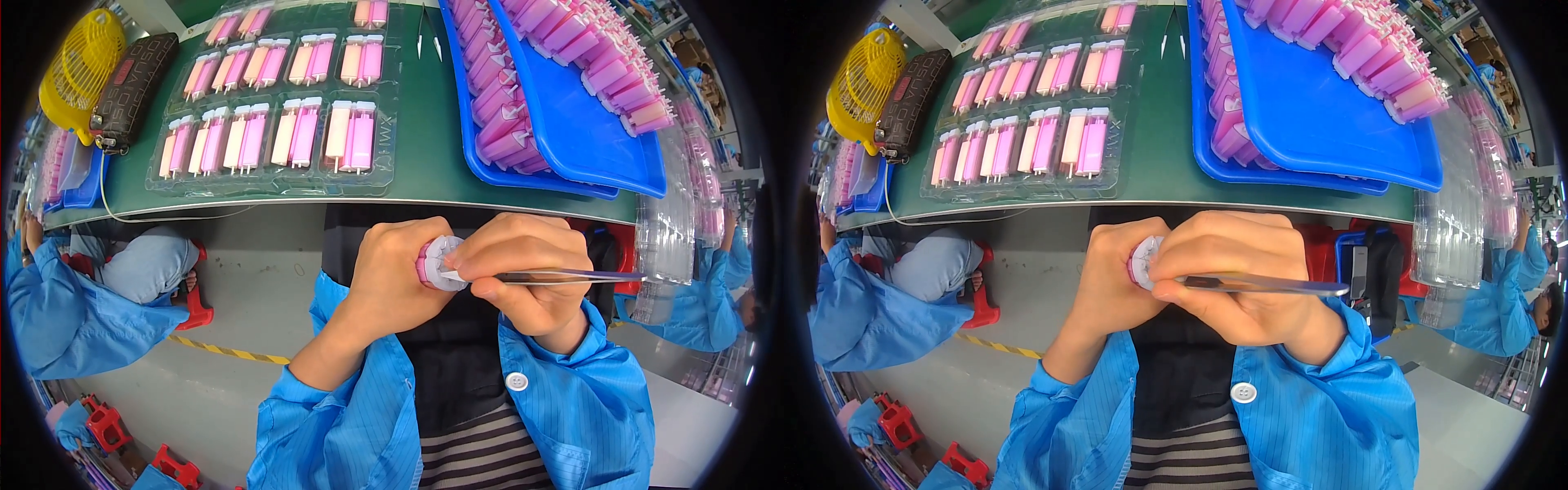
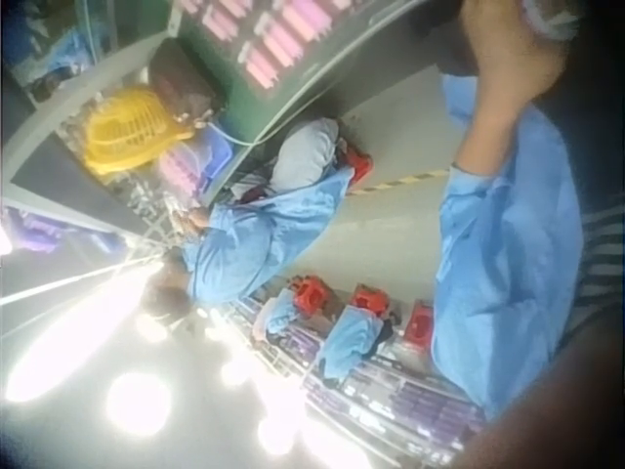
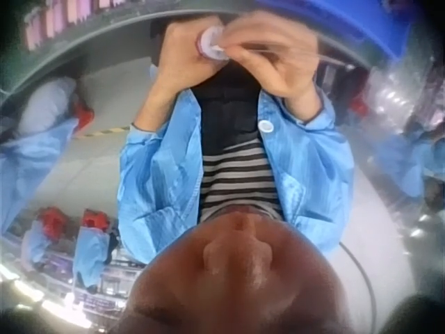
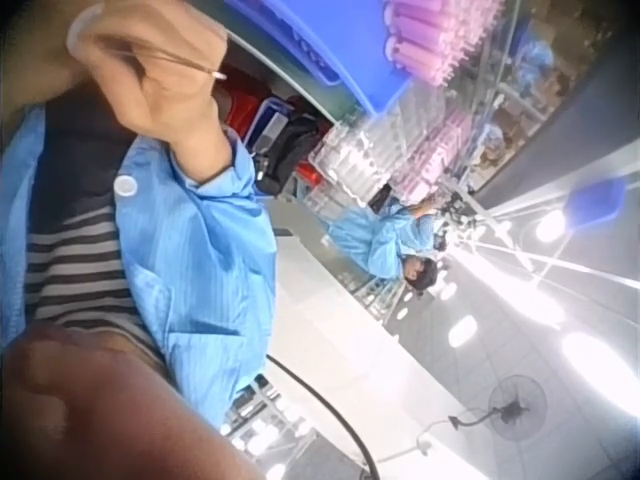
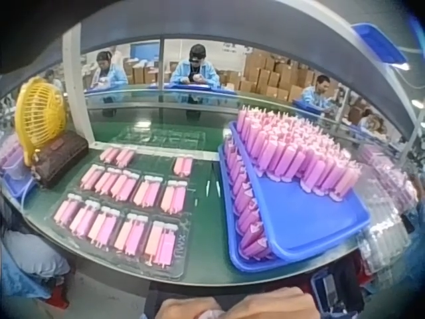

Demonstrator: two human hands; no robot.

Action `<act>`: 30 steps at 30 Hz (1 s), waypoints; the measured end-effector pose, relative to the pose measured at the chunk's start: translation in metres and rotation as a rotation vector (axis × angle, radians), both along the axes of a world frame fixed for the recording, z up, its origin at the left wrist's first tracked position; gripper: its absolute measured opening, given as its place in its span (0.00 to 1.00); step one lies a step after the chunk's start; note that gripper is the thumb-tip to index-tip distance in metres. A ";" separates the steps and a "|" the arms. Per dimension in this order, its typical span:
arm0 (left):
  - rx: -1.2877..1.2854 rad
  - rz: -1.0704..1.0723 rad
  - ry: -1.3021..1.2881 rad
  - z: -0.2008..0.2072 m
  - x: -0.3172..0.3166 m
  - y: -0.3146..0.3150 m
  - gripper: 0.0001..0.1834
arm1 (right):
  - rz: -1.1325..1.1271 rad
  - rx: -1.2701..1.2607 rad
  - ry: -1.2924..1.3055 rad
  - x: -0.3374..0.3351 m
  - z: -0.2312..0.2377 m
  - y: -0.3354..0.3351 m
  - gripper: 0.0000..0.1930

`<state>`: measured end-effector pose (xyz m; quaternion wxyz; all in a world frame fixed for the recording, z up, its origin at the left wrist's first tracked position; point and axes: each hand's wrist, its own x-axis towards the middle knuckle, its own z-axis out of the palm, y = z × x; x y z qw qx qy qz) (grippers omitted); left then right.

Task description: The person assembles small white plastic components into a circular partition holder using tweezers.

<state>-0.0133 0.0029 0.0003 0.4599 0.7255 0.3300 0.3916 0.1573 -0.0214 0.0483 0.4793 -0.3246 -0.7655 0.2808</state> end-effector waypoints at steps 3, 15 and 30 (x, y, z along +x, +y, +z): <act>0.022 0.039 0.022 -0.003 0.000 -0.001 0.12 | -0.014 0.047 -0.118 -0.003 0.006 -0.001 0.09; 0.301 0.360 -0.011 -0.009 0.010 -0.001 0.14 | -0.199 -0.159 0.346 -0.014 -0.014 -0.013 0.07; 0.298 0.337 -0.002 -0.012 0.010 0.000 0.14 | -0.166 -0.097 0.242 -0.010 -0.014 -0.008 0.05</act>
